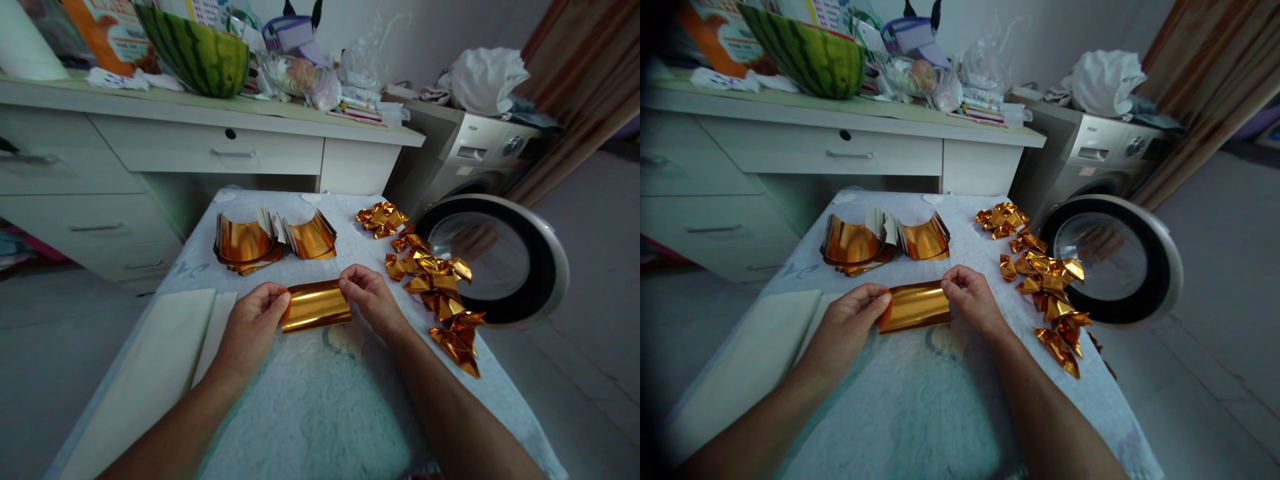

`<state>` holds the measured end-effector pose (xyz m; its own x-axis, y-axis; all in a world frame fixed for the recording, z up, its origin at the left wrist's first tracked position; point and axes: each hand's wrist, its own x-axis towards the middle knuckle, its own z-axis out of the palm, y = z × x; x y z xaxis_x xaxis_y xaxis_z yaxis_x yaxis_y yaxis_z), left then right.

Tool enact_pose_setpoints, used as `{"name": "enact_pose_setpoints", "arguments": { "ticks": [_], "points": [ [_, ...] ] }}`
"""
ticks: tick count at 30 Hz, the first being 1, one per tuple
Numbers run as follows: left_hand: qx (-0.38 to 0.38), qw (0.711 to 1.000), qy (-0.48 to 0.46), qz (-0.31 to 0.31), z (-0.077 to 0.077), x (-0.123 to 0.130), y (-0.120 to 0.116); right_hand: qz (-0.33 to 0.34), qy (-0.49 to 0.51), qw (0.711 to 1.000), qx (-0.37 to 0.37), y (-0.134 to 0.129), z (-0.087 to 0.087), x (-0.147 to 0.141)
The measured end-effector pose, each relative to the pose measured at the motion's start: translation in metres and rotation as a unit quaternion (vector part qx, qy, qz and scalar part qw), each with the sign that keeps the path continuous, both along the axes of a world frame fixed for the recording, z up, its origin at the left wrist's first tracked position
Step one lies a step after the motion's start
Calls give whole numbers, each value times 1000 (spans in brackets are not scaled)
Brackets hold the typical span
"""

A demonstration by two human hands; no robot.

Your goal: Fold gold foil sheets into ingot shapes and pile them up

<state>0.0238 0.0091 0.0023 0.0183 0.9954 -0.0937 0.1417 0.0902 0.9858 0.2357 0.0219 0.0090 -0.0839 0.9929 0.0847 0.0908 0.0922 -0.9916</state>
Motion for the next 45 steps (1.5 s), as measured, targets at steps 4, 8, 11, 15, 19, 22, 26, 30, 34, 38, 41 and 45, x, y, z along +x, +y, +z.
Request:
{"name": "enact_pose_setpoints", "arguments": {
  "ticks": [4, 8, 11, 15, 19, 22, 26, 30, 34, 38, 41, 45],
  "points": [
    [17, 998, 65, 2, -1, -3, 0, -18, -89, 996, 19, 0, 0, -1],
    [45, 991, 129, 1, -4, -6, 1, -43, -184, 981, 49, 2, -3, -3],
    [49, 989, 138, -2, -4, -6, 2, -48, -213, 974, 53, 3, -5, -2],
    [49, 989, 138, 0, -2, -5, 2, -44, -215, 973, 66, 2, -5, -2],
    [44, 991, 129, 2, 1, -5, 1, -37, -213, 974, 72, 0, -2, -2],
    [40, 991, 128, 3, 3, -4, 0, -35, -211, 974, 76, 0, -1, -1],
    [38, 991, 128, 4, 4, -5, 0, -33, -198, 977, 76, -1, -1, -1],
    [44, 991, 126, 5, 0, -6, 0, -34, -188, 980, 54, -1, -6, -2],
    [44, 990, 133, 6, -2, -7, 1, -41, -195, 979, 47, 1, -10, -3],
    [51, 983, 176, 5, 1, -6, 0, -57, -249, 964, 71, 1, -9, -6],
    [63, 974, 217, -5, 2, -6, -1, -71, -303, 947, 75, 1, -7, -9],
    [75, 963, 260, -16, 1, -7, -2, -73, -338, 935, 74, 2, -7, -12]
  ]
}}
